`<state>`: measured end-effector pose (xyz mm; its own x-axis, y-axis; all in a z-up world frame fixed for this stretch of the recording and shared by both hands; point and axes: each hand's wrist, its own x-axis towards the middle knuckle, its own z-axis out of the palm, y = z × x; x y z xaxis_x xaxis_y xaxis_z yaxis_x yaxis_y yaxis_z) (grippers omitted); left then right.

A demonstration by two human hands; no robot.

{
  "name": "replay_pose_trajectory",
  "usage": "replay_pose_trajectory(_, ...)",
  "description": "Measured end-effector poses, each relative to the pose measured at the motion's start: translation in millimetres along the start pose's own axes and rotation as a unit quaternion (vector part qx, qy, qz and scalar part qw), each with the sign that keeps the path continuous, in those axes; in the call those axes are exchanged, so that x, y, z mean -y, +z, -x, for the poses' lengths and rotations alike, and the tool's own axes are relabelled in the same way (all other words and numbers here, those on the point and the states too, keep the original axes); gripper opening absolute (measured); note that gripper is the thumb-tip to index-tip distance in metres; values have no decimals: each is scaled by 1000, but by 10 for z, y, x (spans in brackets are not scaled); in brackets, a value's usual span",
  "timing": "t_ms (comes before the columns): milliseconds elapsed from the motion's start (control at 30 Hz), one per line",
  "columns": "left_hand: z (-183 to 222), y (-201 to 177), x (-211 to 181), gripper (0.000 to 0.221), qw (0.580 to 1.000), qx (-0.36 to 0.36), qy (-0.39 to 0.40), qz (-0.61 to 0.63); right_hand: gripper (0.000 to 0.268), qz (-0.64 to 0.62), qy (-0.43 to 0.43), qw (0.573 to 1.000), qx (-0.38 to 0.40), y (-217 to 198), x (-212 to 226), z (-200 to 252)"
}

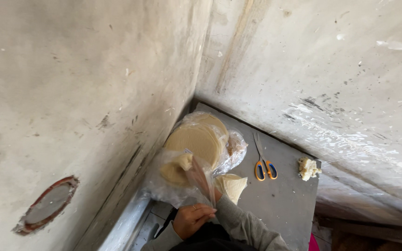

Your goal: The person prepares multiple small wraps by taking square pieces of dough from a large plastic bag, adding a small amount of granular filling from another bag, and folding the dough into a triangular shape.

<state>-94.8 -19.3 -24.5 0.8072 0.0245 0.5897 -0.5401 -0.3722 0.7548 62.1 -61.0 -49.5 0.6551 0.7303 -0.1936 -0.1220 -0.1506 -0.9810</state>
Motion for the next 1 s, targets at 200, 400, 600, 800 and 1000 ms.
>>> replay_pose_trajectory(200, 725, 2, 896, 27, 886, -124, -422, 148, 41, 158, -175, 926, -296, 9, -45, -69)
replay_pose_trajectory(400, 405, 206, 1213, 37, 909, -80, -408, -1, 45, 218, -312, 852, -359, -192, -190, -401)
replay_pose_trajectory(600, -142, -46, 1195, 39, 885, -94, -422, -173, 28, 492, -202, 767, -359, -721, -530, -1360)
replay_pose_trajectory(800, -217, 44, 1203, 54, 952, 16, -106, -288, 38, 580, -303, 718, -239, -949, -820, -948)
replay_pose_trajectory(1000, -356, 240, 1369, 80, 939, 58, -92, -326, 58, 478, -228, 848, -27, -1145, -766, 297)
